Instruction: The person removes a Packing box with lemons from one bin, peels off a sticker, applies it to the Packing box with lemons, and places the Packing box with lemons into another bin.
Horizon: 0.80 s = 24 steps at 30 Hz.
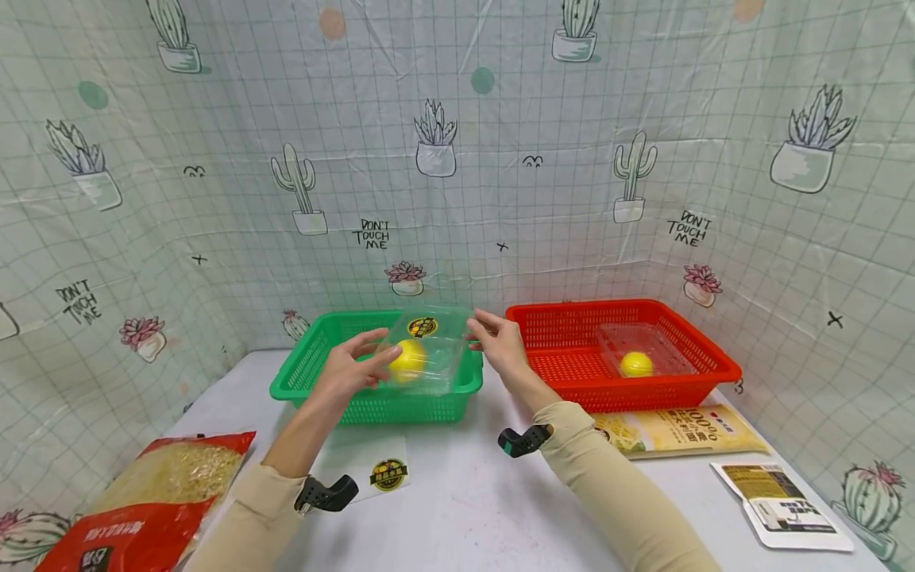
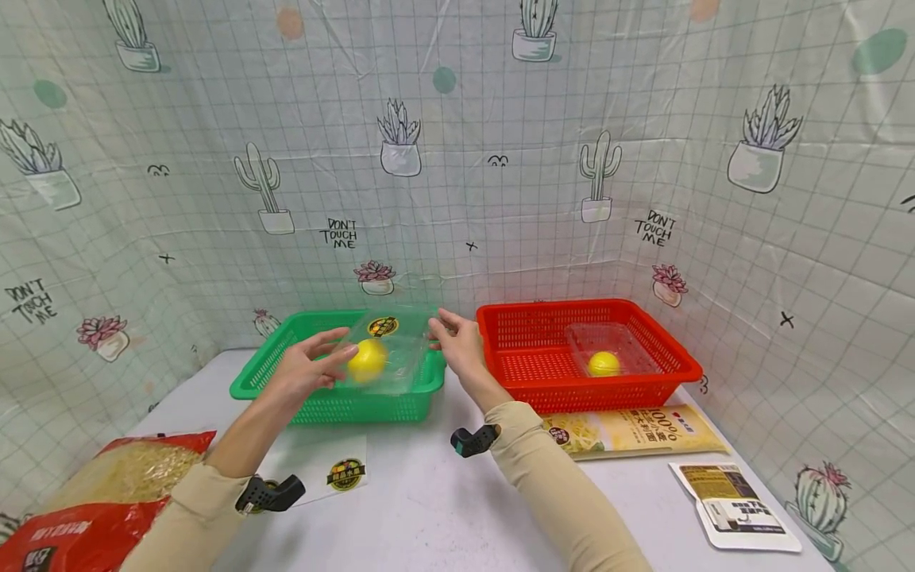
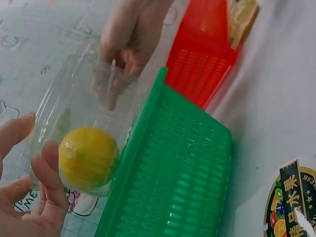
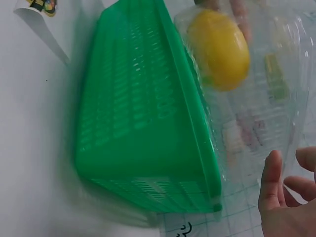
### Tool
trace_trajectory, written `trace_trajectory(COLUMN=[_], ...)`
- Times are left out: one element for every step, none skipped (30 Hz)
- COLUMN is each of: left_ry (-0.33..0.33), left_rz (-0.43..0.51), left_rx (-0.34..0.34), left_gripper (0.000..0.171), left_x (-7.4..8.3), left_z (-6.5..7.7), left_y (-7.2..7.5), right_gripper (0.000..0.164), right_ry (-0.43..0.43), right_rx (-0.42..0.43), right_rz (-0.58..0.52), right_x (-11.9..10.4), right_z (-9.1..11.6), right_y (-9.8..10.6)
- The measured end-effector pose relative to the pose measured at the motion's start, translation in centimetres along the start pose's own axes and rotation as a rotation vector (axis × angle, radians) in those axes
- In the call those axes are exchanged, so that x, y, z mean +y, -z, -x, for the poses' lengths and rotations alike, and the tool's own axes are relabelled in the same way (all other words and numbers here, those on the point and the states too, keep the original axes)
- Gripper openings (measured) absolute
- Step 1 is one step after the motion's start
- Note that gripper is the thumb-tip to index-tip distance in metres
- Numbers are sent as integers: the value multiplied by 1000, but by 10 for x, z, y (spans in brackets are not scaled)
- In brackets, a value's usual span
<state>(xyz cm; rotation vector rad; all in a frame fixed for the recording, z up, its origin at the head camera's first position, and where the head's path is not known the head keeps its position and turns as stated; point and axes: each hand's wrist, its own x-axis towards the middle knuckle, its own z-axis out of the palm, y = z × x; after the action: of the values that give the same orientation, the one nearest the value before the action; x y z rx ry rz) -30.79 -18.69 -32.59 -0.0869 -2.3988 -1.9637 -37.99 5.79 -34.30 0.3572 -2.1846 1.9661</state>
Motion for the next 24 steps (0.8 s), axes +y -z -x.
trace_trajectory(left_ry=[-3,-4,-5,-7,-7,-6,-2,1,4,4,8,11,14,16,19,21,26,25,24,22,21,18,13,7], left_rz=[1,2,4,4,9,9,14,16,20,21,24,24,26,22,14,4,-6,-20,-39,-61,-79,-99,-121,-144], left_rx=[7,15,22,29,37,45,55,65,74,80,88,92,97,97,98,96,94,84,72,57,42,25,4,-19], left_gripper=[66,66,67,67,67,67,67,66,66,67,67,67,68,69,69,70,71,72,74,75,76,78,79,80], left_x=[0,0,0,1,1,1,1,0,0,-1,-2,-3,-5,-6,-7,-9,-10,-10,-11,-11,-11,-11,-11,-11], left_z=[-1,-3,-5,-6,-8,-10,-12,-14,-16,-18,-19,-21,-23,-25,-26,-27,-28,-29,-30,-31,-32,-32,-33,-33], left_y=[-1,-2,-2,-4,-5,-6,-7,-8,-9,-10,-10,-11,-11,-11,-11,-11,-10,-10,-9,-8,-7,-6,-6,-5], right_gripper=[47,47,47,47,46,45,45,43,43,42,41,41,42,43,45,47,50,54,58,62,66,69,73,77], right_ry=[-4,-9,-12,-16,-15,-16,-16,-14,-11,-11,-14,-15,-20,-22,-26,-33,-38,-35,-31,-19,-10,3,17,26], right_rx=[-2,-4,-6,-6,-7,-6,-4,-7,-11,-15,-20,-28,-35,-47,-56,-70,-86,-105,-124,-147,-169,-196,-222,-252], right_rz=[5,11,21,29,35,41,51,59,67,73,84,93,110,133,161,191,228,270,320,365,403,437,470,493], right_x=[0,1,1,1,1,1,0,0,0,0,0,0,0,0,0,0,0,-1,-1,-1,-1,-1,-1,0], right_z=[-1,-2,-3,-3,-4,-4,-5,-5,-6,-6,-6,-7,-7,-7,-8,-8,-8,-8,-7,-7,-7,-6,-6,-6], right_y=[-1,-2,-3,-4,-5,-6,-7,-8,-9,-10,-11,-12,-12,-13,-13,-13,-13,-13,-12,-12,-12,-12,-12,-11])
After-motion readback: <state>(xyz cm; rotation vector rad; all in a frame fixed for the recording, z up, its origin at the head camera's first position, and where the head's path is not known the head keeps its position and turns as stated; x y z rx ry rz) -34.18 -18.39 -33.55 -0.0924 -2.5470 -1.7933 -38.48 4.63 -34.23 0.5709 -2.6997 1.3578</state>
